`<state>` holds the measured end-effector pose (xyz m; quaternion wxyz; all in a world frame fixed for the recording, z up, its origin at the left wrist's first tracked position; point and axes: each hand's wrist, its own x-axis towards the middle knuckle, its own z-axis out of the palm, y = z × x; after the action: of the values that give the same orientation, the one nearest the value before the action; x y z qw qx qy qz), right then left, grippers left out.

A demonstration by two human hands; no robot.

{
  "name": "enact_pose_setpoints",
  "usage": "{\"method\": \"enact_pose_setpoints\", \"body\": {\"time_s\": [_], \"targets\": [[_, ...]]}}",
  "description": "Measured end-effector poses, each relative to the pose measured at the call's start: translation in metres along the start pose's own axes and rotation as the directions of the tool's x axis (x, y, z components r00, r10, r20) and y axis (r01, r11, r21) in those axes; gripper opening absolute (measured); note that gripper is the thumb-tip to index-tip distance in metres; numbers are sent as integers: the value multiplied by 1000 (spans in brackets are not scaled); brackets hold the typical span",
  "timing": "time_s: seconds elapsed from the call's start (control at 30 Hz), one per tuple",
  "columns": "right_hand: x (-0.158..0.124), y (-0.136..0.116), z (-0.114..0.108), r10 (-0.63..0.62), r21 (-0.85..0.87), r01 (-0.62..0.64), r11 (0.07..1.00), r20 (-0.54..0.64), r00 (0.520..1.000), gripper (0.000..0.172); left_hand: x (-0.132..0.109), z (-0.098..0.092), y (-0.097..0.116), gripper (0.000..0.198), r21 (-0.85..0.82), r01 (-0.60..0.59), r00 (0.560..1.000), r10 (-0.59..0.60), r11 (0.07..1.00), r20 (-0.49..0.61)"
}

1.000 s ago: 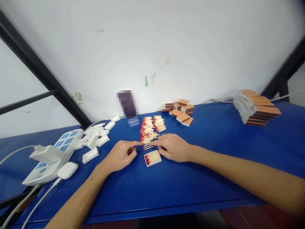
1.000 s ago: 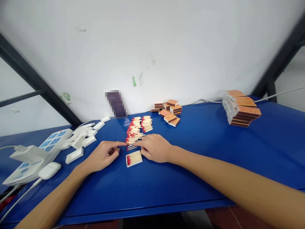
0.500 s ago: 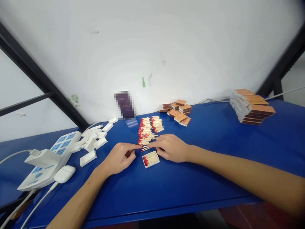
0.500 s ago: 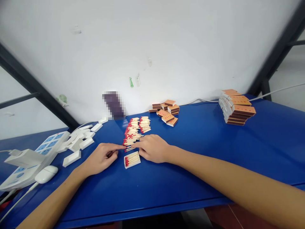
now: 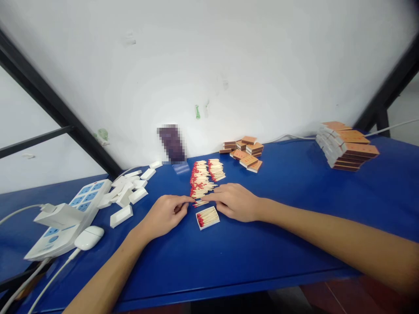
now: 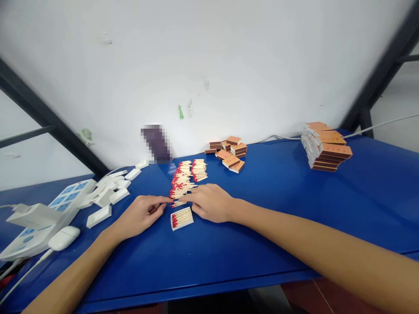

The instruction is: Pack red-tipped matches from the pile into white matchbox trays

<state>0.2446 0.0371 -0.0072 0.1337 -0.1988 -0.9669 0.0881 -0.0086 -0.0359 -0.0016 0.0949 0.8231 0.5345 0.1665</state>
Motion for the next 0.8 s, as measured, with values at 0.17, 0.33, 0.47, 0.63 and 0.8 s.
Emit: {"method": "enact_pose_setpoints", "body": {"time_s": [0.17,0.33,0.47,0.63,0.8], "targets": [[0,1,2,3,27,-2,1000,-29,1000,40,1,2,0,27,11,14,1000,-14,1000,-12],[1,0,0,1,9,-1,1000,-5,1000,40,3,3,3,27,17,9,1000,-8,1000,-16],[1,-1,0,1,-4,-1,1000,-6,1000,41,4,3,4,27,19,16,1000,-16,1000,-13],[0,1,3,0,7,0,1000,-28,1000,42,3,2,4,27,25,18,1000,-18,1000,-3],[0,1,4,4,18,-3,1000,-45,999,40,2,2,4,25,31,-24,1000,24,999,-5]]}}
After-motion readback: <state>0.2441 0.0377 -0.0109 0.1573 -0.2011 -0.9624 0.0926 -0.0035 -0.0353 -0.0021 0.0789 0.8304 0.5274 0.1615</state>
